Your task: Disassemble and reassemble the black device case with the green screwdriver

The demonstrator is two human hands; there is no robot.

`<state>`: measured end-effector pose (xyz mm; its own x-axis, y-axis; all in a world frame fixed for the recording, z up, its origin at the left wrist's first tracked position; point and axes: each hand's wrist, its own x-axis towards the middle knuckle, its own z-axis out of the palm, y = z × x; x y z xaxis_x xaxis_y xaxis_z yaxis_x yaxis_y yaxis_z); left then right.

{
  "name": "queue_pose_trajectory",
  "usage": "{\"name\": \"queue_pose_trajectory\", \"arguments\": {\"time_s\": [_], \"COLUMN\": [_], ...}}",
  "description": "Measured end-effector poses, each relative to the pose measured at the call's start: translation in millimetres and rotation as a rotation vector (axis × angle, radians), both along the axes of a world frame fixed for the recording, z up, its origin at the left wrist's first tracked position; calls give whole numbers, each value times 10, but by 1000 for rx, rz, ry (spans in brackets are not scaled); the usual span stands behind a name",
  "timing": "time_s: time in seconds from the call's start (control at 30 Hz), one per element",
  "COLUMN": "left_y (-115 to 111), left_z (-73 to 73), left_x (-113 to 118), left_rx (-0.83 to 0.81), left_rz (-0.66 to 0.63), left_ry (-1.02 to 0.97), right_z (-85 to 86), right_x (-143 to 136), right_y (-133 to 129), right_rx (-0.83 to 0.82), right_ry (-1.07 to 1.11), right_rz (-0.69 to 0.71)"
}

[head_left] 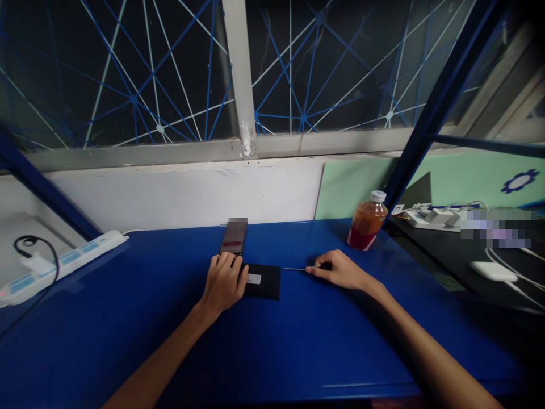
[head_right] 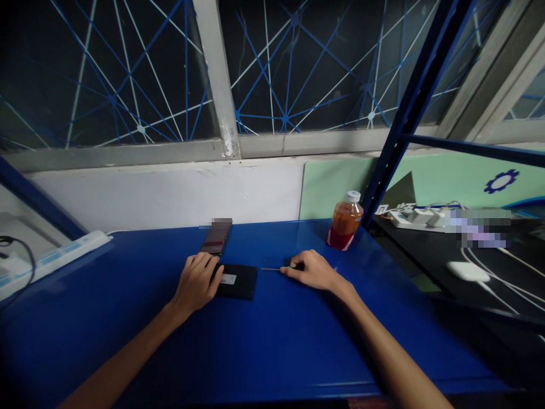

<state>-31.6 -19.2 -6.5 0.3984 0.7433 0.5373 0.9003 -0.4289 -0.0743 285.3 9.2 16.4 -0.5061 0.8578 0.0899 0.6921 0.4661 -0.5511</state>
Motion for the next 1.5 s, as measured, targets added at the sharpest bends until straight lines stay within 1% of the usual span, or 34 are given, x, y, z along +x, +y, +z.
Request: {"name": "queue_pose_trajectory", "arguments": {"time_s": [0.23,0.5,0.67,0.9,0.97,1.07,1.23,1.37,1.5], "left_y": [-1,9,1,9,5,-25,-69,-6,84], "left_z": [-16,-19,-15,-28,-13,35,124,174,186], "left_x": [-7,-2,-1,-12,-7,45,264,427,472], "left_rx": [-12,16,-10,-38,-44,-96,-220,-258,-288], "left_rz": [15,-6,0,-48,-75,-152,-261,-355,-411], "left_ry": [1,-22,-10,-37,-42,-38,-47,-15,-8], "right_z": [-20,-28,-26,-38,-39,-32,-42,-89,-119], "right_x": [10,22,20,31,30,24,25,39,43], "right_y": [10,16,13,25,23,19,34,57,68], "right_rx": [-3,-10,-9,-34,-45,-58,-96,-98,-87], "right_ry": [0,16,10,24,26,40,57,65,70], "right_rz": [8,11,7,23,23,22,34,47,46]}}
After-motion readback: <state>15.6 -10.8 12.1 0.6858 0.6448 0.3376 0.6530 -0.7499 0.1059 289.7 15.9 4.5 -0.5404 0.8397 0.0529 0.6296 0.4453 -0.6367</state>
